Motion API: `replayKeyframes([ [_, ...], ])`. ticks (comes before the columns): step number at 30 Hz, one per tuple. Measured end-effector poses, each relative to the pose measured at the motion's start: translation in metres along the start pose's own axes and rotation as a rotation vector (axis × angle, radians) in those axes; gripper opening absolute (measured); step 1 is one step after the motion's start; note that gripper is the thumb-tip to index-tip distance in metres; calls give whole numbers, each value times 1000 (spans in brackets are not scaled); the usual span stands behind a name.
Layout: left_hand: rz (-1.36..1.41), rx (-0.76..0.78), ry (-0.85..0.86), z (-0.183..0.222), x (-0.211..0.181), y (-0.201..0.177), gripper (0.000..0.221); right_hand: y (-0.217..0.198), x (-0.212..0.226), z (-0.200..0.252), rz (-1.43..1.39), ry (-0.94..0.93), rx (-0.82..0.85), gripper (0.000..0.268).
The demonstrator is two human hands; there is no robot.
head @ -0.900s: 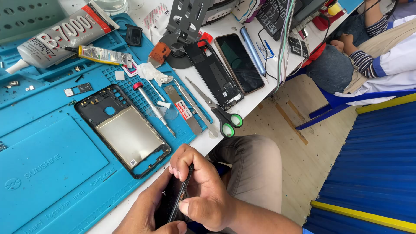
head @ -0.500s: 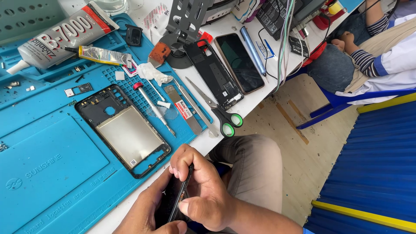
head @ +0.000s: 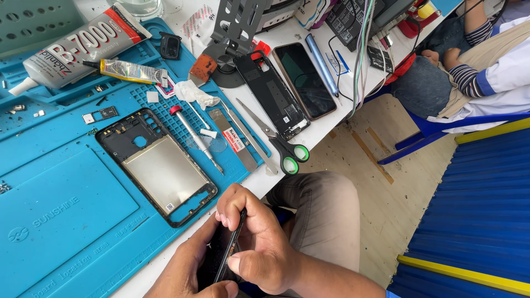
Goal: Disassembling a smartphone by prying off the back cover and inspecting internal parts
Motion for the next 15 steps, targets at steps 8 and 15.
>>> replayKeyframes([
  [8, 10, -32, -70, -1, -12, 3, 95, 2, -2, 0, -44, 16, 2, 30],
  [15, -35, -26, -47, -2, -25, 7, 83, 2, -2, 0, -22, 11, 5, 30],
])
Point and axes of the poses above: each hand's wrist, its own z-axis away from the middle knuckle, its own y-axis out of the palm, x = y × z, the point moved 9 cm from there along -z, towards the middle knuckle, and after that the axes turned 1 degree about -x, right-handed, at the moved point
